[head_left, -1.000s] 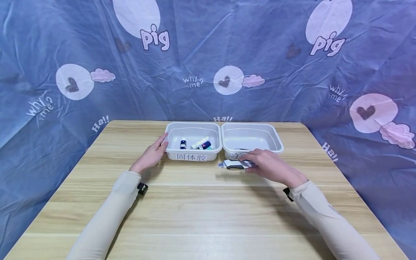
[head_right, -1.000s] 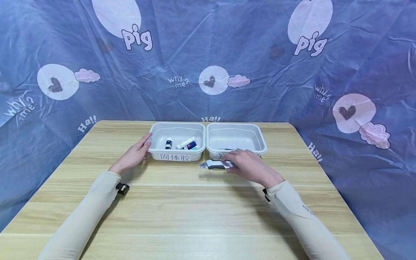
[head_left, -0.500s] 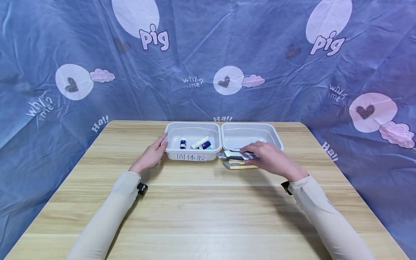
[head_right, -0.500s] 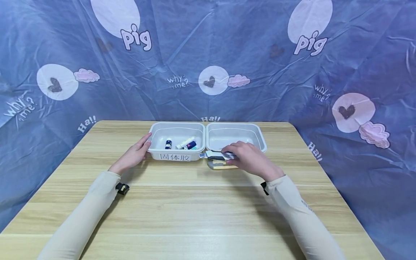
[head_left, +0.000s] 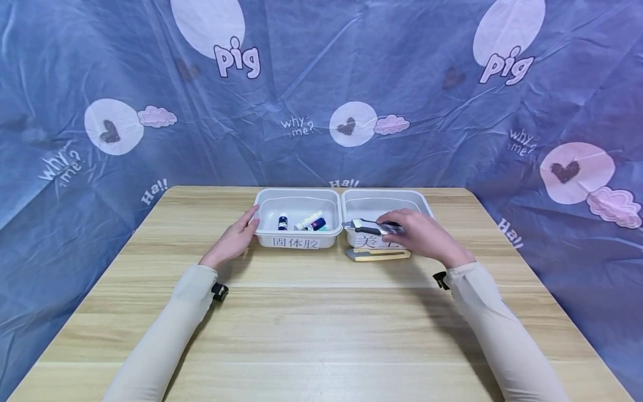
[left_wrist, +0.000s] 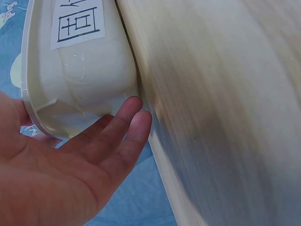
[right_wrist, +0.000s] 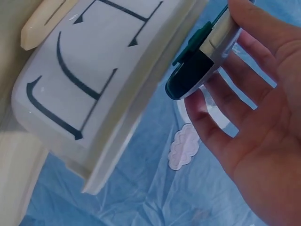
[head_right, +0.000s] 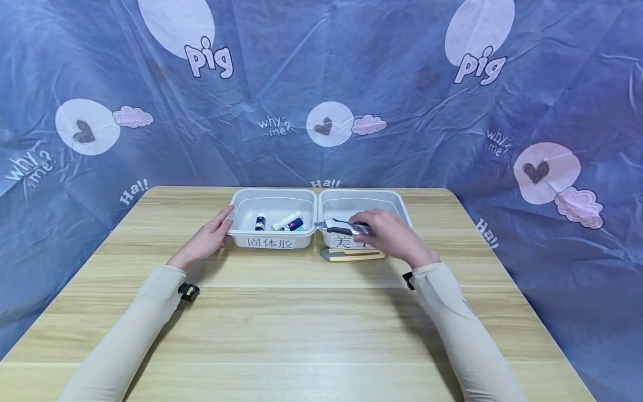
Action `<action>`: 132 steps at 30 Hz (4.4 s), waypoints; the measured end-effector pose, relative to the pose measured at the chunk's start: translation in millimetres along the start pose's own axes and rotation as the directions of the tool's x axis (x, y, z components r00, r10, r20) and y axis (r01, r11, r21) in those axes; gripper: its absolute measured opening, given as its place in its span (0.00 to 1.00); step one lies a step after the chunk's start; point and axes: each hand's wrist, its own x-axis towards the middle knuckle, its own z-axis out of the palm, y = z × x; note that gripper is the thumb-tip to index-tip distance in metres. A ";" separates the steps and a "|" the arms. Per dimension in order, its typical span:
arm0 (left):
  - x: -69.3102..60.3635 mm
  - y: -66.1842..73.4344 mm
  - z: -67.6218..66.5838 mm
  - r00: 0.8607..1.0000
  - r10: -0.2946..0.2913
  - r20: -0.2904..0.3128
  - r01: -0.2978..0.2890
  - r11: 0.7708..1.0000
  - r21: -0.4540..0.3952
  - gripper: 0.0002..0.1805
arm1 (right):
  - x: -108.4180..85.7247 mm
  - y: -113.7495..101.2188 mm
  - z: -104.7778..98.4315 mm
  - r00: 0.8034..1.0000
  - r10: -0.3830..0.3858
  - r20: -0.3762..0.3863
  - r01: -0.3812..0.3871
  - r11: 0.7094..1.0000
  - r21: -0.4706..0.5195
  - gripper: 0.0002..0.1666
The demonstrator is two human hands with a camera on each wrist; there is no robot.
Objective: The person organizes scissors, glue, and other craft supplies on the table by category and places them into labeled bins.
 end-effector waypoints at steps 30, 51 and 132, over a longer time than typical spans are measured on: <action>-2.4 3.2 -0.7 1.000 -0.013 0.009 0.014 1.000 -0.004 0.33 | 5.9 33.5 13.3 0.993 0.106 -0.059 -0.102 0.992 0.068 0.21; -2.2 3.0 -0.7 1.000 -0.020 0.016 0.020 1.000 0.001 0.33 | 5.0 43.3 17.9 0.992 0.113 -0.062 -0.109 0.992 0.062 0.17; -2.6 2.6 -0.7 1.000 -0.011 0.003 0.011 1.000 0.010 0.33 | -22.4 2.3 13.6 0.993 -0.077 -0.086 0.096 0.962 0.254 0.17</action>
